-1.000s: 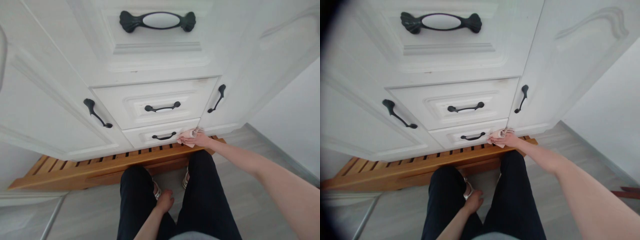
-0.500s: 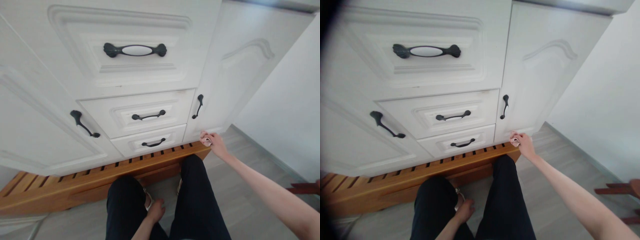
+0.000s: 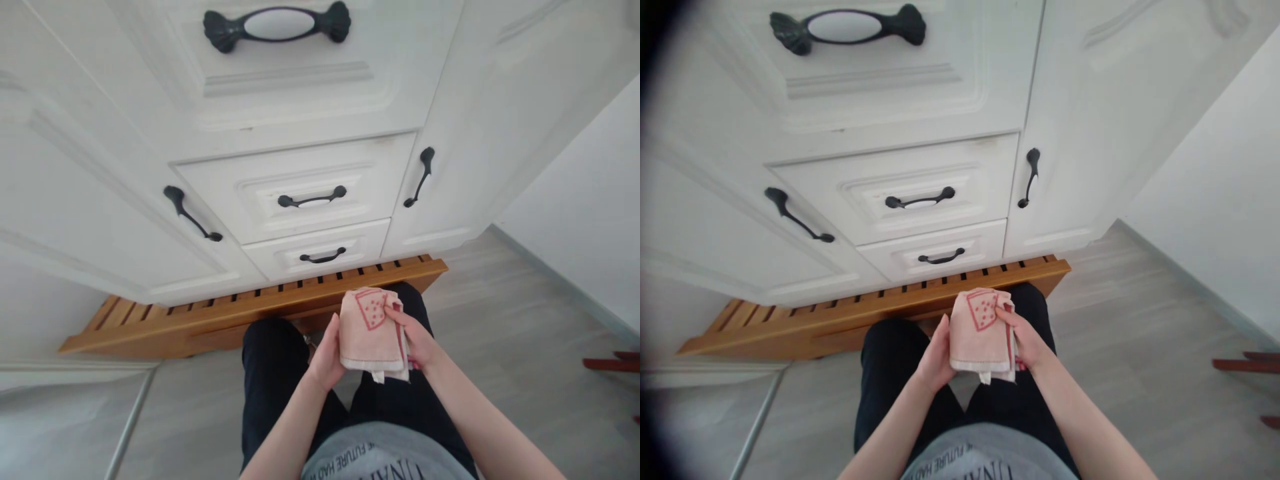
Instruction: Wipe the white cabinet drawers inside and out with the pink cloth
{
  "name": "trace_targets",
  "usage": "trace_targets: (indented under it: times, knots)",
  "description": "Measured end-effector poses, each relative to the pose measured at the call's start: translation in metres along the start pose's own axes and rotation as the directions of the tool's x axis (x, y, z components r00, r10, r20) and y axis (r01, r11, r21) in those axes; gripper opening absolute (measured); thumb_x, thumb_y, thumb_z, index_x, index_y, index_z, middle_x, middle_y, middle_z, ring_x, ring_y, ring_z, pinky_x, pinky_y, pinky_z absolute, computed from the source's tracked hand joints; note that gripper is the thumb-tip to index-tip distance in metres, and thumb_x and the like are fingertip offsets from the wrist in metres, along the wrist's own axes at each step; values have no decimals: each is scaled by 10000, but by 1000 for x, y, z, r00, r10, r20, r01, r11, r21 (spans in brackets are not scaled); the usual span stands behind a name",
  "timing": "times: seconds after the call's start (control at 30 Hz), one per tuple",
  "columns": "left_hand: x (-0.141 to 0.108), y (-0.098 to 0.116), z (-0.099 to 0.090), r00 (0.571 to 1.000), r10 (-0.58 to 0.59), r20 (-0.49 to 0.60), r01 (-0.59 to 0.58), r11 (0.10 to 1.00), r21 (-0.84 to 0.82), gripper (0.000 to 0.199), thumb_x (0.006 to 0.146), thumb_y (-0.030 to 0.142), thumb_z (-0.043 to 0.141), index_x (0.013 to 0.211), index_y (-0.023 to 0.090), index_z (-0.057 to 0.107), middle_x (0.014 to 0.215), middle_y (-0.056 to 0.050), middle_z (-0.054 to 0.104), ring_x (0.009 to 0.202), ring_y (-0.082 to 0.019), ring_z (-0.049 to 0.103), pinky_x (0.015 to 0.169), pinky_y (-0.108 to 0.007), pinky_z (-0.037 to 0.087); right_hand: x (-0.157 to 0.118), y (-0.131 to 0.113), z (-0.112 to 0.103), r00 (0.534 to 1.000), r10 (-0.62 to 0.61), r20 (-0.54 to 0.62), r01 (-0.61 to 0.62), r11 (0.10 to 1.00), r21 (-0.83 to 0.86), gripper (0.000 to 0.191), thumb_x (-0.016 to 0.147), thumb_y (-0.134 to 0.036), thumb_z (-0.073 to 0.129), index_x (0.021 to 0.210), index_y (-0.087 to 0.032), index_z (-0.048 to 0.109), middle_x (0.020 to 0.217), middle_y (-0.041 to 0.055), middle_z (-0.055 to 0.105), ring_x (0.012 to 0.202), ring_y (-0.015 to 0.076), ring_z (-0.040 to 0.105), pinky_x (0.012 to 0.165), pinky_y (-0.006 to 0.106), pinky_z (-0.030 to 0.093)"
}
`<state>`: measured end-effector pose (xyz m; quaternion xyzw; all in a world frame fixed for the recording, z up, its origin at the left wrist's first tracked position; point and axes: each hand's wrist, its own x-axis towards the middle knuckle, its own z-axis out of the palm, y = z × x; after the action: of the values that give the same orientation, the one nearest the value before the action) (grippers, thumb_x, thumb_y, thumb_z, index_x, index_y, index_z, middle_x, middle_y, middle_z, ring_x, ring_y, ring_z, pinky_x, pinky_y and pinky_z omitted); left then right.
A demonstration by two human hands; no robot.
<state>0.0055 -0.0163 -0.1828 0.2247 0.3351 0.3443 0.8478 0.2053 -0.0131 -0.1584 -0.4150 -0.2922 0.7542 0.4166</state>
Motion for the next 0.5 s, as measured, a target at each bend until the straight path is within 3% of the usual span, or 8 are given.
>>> trace_targets:
  times: [0.07,0.17,0.27,0.43,0.5]
  knots:
    - [-12,6,7,1000,14,-23,-16,997,-79,681,851,568,679,1382,158,561,1353,-142,657,1317,-332,562,1146,-476,414,1,2,8,997,45,-61,-41,997,69,412,873,-454,635,1174,-174,663,1037,118,773,1006,284,741,975,491,556]
    - [-29,11,6,992,68,-104,-74,996,-46,672,819,382,775,1410,176,528,1321,-129,680,1252,-301,616,1126,-444,442,-4,1,13,994,-1,-113,6,999,39,482,849,-423,727,1279,-235,621,1109,63,762,1041,240,724,1023,431,524]
    - [-42,19,1,987,108,-117,-109,994,4,662,814,375,787,1402,192,543,1329,-120,678,1231,-291,629,1085,-409,471,-14,-2,18,996,-56,-73,53,998,-45,583,858,-444,748,1380,-262,565,1148,48,748,1077,218,700,1030,403,501]
    - [-49,25,1,998,53,20,-52,998,-21,742,710,415,867,1362,189,595,1311,-142,687,1204,-330,640,1035,-413,497,-21,-5,26,995,-82,-52,77,992,-99,646,797,-428,818,1361,-212,591,1122,63,749,998,220,696,946,372,502]
    - [-45,22,4,998,38,-50,-38,999,-2,732,694,386,882,1336,162,610,1259,-160,709,1154,-331,665,1007,-414,512,-18,-2,27,995,-59,-87,49,992,-114,576,791,-447,819,1278,-187,653,1060,60,761,916,208,702,890,346,510]
